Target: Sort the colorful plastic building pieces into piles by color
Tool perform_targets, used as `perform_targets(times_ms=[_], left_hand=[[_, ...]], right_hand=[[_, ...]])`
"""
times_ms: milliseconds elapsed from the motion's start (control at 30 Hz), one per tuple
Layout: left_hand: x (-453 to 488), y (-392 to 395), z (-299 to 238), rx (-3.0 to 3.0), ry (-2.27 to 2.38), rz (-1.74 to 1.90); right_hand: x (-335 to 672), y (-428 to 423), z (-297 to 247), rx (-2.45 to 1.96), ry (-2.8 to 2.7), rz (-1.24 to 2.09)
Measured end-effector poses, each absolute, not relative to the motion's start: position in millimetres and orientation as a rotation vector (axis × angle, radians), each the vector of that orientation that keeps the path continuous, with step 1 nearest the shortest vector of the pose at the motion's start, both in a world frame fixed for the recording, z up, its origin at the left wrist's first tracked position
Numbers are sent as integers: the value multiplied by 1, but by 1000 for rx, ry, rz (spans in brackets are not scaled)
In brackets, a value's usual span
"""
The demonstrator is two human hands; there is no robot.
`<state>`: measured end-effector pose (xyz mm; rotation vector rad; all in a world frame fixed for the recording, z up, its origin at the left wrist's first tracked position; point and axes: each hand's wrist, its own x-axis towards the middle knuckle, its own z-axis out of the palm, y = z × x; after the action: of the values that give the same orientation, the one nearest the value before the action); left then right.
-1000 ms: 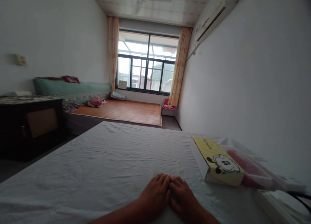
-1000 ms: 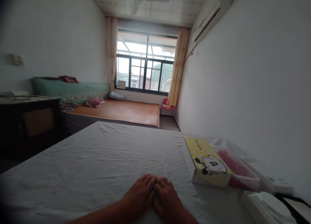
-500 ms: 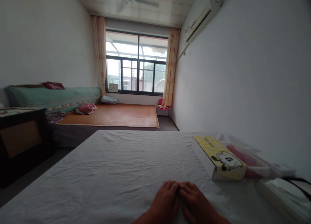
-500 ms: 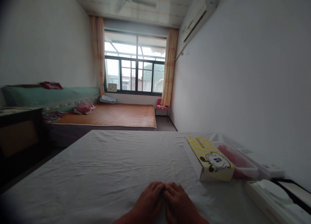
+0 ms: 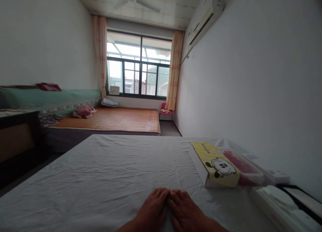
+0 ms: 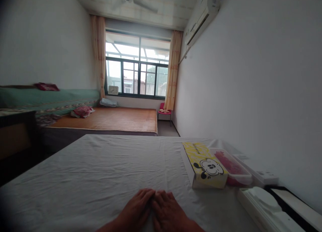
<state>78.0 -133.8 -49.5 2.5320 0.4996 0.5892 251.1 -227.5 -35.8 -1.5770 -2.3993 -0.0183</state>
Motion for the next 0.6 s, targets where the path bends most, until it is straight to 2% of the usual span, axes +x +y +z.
perform_targets(times_ms=[133,333,600], left_hand=[[78,-140,-48,2616,550,555],[80,-148,-36,2684,575,535],[87,-164,-10,2698,551,514]], right_hand=[[271,-232,-31,-1389,-2513,47],[279,-225,-38,-1330,-2525,98],[288,-201,-90,-1158,-2385,-190]])
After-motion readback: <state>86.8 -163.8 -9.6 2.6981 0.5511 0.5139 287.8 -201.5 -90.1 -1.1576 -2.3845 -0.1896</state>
